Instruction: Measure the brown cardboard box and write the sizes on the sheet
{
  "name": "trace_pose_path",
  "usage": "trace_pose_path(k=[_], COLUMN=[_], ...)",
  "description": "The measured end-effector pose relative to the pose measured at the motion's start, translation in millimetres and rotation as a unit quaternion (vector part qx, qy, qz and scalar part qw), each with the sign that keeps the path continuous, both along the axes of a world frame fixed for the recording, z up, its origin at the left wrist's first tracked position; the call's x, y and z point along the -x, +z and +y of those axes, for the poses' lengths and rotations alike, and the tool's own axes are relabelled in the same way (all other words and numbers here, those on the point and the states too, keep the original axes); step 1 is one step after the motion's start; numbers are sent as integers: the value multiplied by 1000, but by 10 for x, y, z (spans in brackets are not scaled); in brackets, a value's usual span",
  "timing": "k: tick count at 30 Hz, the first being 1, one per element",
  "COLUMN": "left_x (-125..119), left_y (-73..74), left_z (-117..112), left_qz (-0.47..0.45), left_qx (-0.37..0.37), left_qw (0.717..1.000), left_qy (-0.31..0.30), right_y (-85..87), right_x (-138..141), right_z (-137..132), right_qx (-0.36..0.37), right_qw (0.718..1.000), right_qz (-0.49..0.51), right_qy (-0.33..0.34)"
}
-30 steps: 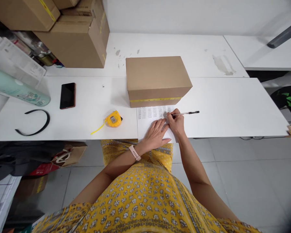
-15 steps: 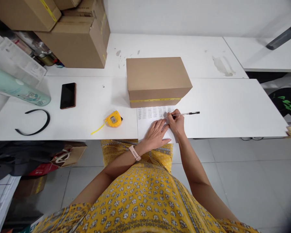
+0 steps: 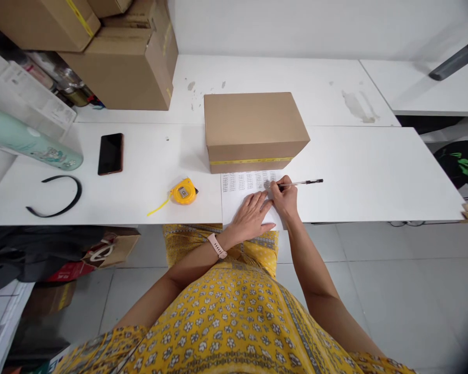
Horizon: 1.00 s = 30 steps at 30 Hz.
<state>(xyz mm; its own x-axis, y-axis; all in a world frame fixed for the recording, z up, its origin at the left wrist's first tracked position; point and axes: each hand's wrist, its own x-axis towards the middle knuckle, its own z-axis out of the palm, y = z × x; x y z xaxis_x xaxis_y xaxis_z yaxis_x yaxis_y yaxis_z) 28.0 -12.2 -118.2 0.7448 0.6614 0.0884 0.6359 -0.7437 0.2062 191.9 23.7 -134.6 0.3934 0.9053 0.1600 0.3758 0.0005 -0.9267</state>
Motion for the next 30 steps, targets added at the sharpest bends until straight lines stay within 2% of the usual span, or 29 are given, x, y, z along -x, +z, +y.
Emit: trace_pose_path(k=[13,30], left_x=[2,6], left_y=[16,28], left_z=[-8,-4], left_qz=[7,6], left_qx=[6,6], left_qw=[1000,1000], left_qy=[0,0], right_y=[0,1], right_x=[2,-1], right_z=[-4,-3], right_qx=[5,7], right_qw=[1000,1000], right_qz=[-22,-5], right_qy=[-3,-7])
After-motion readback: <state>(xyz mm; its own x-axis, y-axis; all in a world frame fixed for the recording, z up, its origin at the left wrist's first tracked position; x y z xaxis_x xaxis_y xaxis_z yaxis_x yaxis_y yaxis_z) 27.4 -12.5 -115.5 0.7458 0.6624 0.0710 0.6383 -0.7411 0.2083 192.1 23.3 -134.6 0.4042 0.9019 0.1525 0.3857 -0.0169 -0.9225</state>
